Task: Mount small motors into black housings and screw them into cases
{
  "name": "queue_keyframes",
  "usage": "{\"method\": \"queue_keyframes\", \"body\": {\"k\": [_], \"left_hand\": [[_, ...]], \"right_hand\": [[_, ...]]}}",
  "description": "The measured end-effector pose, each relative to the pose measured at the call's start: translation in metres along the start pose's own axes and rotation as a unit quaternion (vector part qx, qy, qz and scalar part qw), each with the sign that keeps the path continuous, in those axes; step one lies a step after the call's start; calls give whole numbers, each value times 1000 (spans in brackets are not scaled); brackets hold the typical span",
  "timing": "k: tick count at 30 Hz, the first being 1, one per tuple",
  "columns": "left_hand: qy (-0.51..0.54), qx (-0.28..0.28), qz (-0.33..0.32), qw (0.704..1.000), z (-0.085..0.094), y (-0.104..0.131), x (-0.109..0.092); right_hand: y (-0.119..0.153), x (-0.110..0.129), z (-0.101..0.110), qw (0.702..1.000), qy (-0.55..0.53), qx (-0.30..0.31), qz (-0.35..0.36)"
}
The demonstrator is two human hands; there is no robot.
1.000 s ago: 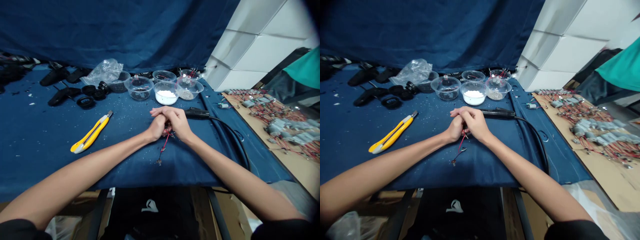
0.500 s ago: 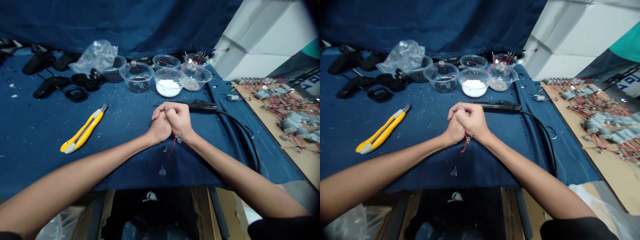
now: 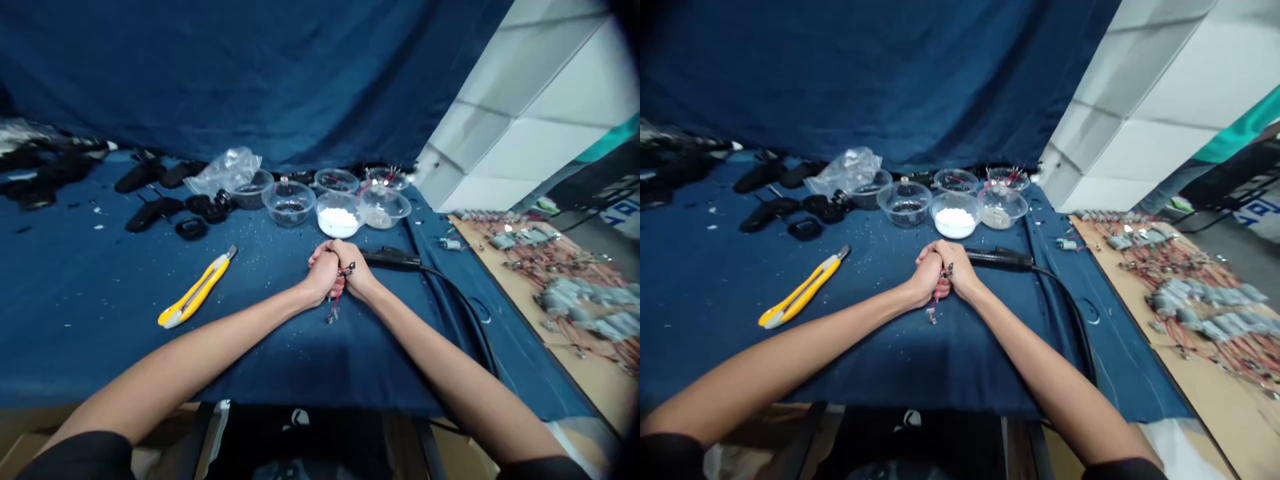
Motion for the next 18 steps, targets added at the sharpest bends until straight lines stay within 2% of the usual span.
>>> {"method": "queue_keyframes", "body": {"k": [2,4,6,9,11,13,16,18], "left_hand": [[-7,10,20,1000,-5,1,-8],[-4,30,51,998,-12,7,-14],[5,51,72,996,-18,15,-19],[19,70,69,995,-24,24,-28],[30,73,38,996,-24,29,-37],[42,54,-24,997,-16,31,-48],[46,-4,-130,990,4,33,-61],[14,-21,-198,980,13,34,-65]], "right_hand": [[-4,-12,-1,992,-39,5,-116],[0,-14,-2,980,-64,8,-191],[5,-8,0,972,-82,8,-220],[12,8,3,972,-95,-1,-213],[21,17,8,974,-114,-16,-193],[35,21,8,971,-152,-5,-182],[68,10,-3,958,-164,94,-218],[82,1,1,965,-111,113,-211]]}}
Point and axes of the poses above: each hand's wrist, its own y-axis away from the middle knuckle, its own z-axis out of the back of the hand, x = y × z, the point moved 9 cm from there along -y, towards the middle knuckle, and after that the axes turned 13 degrees about -x, right-handed, at the moved point
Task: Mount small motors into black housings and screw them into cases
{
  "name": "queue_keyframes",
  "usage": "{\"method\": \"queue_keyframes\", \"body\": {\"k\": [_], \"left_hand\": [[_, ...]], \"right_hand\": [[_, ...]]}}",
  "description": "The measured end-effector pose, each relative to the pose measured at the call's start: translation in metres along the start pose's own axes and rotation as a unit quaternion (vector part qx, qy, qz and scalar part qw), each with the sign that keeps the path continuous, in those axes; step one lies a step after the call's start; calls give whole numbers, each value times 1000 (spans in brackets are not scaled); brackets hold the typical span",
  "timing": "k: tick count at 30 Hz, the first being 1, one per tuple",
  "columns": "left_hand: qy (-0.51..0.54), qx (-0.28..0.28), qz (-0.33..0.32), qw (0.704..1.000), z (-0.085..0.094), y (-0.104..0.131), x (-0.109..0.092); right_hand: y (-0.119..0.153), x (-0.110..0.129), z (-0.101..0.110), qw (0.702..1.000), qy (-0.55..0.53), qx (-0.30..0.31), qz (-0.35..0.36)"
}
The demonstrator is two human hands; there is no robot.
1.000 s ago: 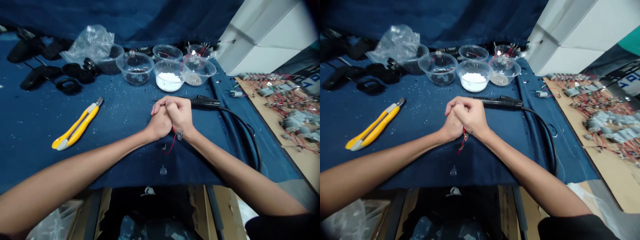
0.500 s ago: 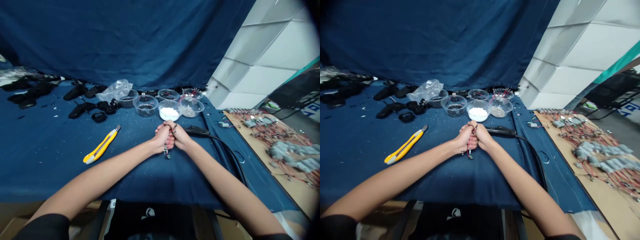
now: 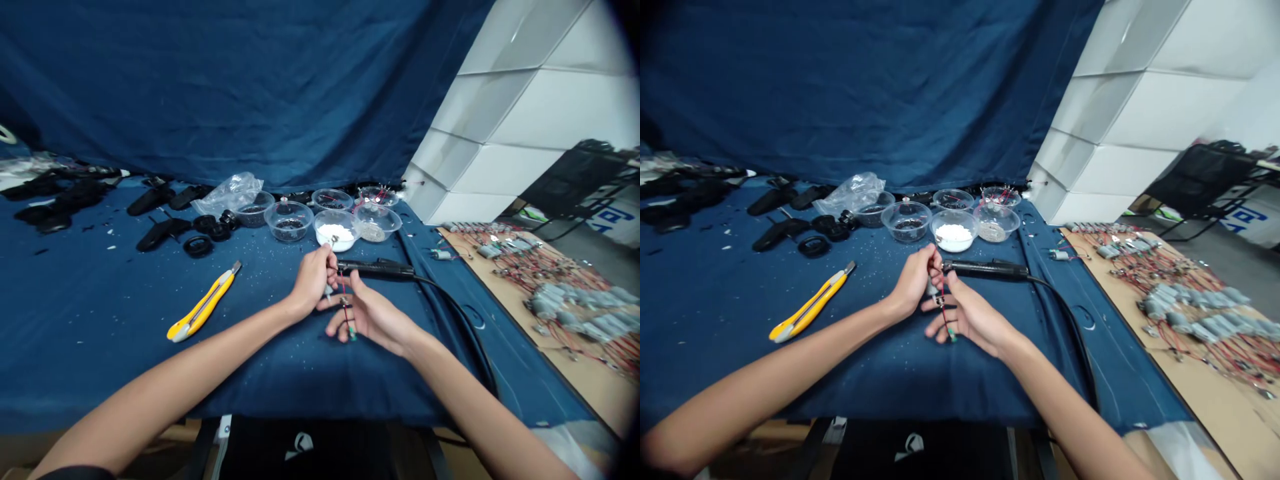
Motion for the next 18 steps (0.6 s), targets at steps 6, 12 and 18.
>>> {"method": "queue_keyframes", "body": {"k": [6,12,18], "left_hand": [[-280,22,-63,958,9,1,29],[-423,47,-198,883,15,14,3],[-610,-138,-331,707,124,-19,-96]], "right_hand": [[4,4,32,909,402,-82,76],[20,47,56,640,719,-182,201],[25,67,3,584,689,-111,414]]}}
Point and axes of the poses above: each hand's wrist, its own y-axis away from the middle knuckle, its own z-axis out of the back of the hand, x = y × z, the point moved 9 cm from there along -y, towards the middle knuckle, and after that the axes turned 13 degrees about -x, right-handed, at the moved point
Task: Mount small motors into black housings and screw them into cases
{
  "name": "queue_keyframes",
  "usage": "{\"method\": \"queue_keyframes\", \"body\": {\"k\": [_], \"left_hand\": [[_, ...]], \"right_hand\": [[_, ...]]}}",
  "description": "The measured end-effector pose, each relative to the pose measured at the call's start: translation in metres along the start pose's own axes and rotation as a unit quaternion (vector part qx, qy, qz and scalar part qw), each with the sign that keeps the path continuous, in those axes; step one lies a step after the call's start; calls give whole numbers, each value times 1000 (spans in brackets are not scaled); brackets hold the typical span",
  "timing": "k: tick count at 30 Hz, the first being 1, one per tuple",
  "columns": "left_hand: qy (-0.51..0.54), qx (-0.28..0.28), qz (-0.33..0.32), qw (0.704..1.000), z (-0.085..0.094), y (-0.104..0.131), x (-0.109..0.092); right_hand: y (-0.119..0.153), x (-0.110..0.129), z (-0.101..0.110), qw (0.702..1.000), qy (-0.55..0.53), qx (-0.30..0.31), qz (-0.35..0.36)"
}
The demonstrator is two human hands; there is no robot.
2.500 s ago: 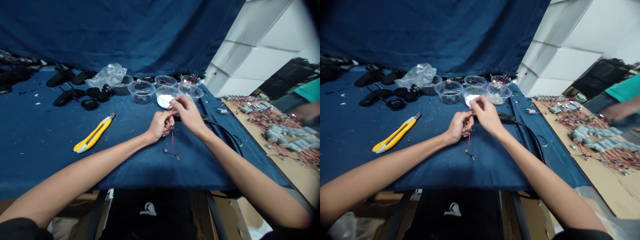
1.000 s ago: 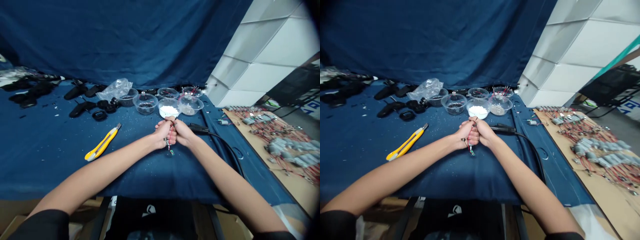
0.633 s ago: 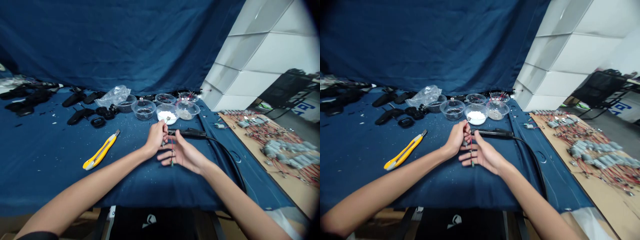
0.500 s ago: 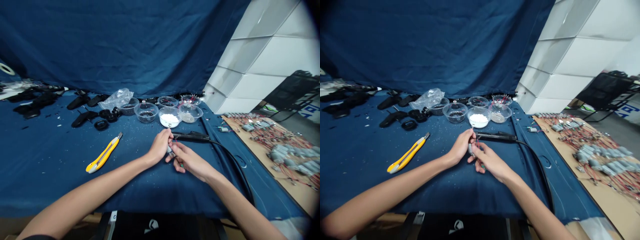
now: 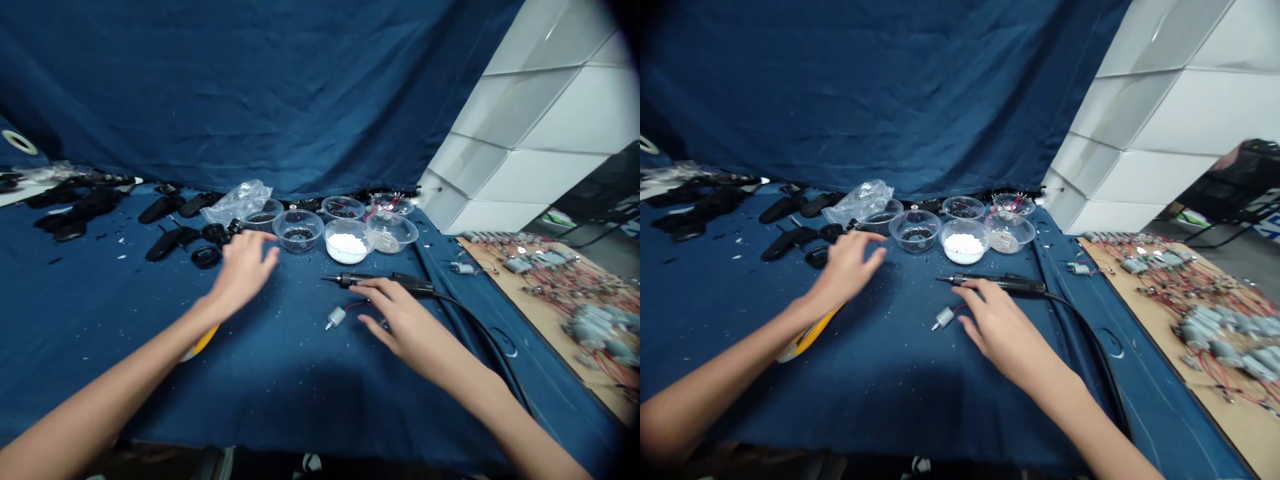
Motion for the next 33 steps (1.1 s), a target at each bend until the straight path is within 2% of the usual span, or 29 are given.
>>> {"method": "queue_keyframes", "body": {"k": [3,5,7,9,12,15,17,19,21,24,27,28,30,33], "left_hand": [[-167,-10,50,985,16,-8,86],[-202,44,45,977,9,0,124],[-201,90,30,975,0,11,145],[-182,94,13,979,0,19,148],[-150,28,20,988,18,21,135],[-117,-58,57,990,43,20,108],[-5,-111,119,987,51,22,86],[190,-114,200,954,40,27,61],[367,-77,269,887,15,33,31],[514,-5,312,799,-21,39,-13],[592,46,349,725,-46,45,-39],[606,57,359,707,-51,46,-44],[618,67,373,689,-57,48,-50],[609,65,371,699,-60,49,-51]], "right_hand": [[-13,19,-24,995,-59,43,70],[-17,21,-44,990,-63,91,89],[-16,18,-60,985,-70,131,86],[-14,13,-67,983,-86,142,72],[-13,5,-66,984,-121,126,31],[-15,-3,-64,974,-195,104,-48],[-19,-5,-61,959,-257,73,-98],[-23,-6,-56,939,-313,31,-137],[-26,-8,-51,912,-370,-12,-175],[-24,-16,-44,857,-453,-71,-235],[-19,-25,-38,818,-498,-116,-263],[-18,-27,-36,810,-506,-127,-267],[-16,-31,-34,806,-509,-138,-269],[-15,-33,-32,836,-465,-135,-259]]}}
Point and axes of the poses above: each hand's wrist, its own y-axis away from the middle knuckle, its own z-axis out of the back of the hand, x = y × z, the point moved 9 cm from there along -y, towards the middle knuckle, and after that the axes turned 13 degrees about -x, right-handed, at the moved point
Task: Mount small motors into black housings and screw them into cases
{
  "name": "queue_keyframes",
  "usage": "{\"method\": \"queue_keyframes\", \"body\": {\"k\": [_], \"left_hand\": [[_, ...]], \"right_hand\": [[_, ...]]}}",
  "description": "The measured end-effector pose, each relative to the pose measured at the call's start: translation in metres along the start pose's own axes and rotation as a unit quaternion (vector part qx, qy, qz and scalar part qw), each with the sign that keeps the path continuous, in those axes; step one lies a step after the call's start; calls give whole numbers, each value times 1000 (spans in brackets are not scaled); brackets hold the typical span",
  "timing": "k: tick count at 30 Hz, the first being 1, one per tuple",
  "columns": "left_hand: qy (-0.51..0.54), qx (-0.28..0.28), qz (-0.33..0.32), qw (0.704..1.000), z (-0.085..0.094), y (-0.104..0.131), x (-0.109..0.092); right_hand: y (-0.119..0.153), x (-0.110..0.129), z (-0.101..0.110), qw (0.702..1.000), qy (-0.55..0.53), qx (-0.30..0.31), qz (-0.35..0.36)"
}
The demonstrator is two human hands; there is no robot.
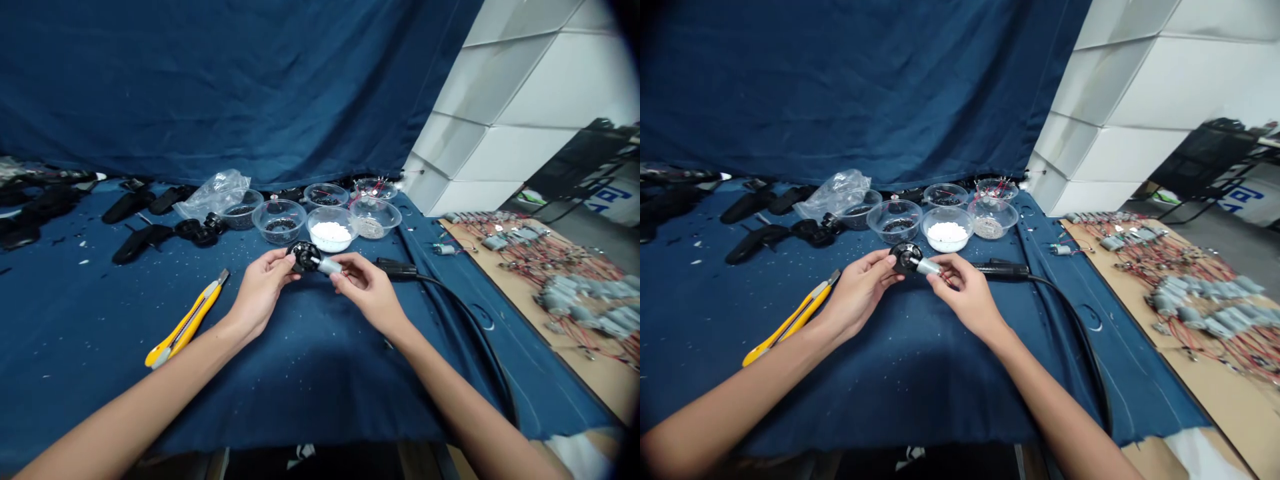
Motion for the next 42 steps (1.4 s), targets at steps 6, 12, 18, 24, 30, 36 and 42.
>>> {"method": "queue_keyframes", "body": {"k": [6,12,18,24,30,36,42], "left_hand": [[-79,20,-61,995,-2,3,1],[-146,25,-65,987,-4,9,3],[-109,81,-65,989,-6,8,8],[-60,127,-36,989,-10,10,10],[-87,154,-24,984,-9,9,14],[-64,155,-38,985,-10,9,11],[-76,179,-43,980,-14,11,12]], "right_hand": [[-2,5,3,994,92,-15,64],[-1,7,3,988,127,-23,80],[1,11,1,984,143,-18,105],[4,18,1,976,165,-23,143],[4,21,2,969,192,-24,156],[3,9,6,976,189,-40,101],[4,-2,5,993,102,-44,36]]}}
Point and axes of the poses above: each hand's wrist, its own y-axis away from the middle knuckle, its own z-axis out of the back of the hand, x = y × z, the point moved 9 cm from there along -y, towards the middle knuckle, and after that the axes turned 13 degrees about -x, right-handed, at the moved point
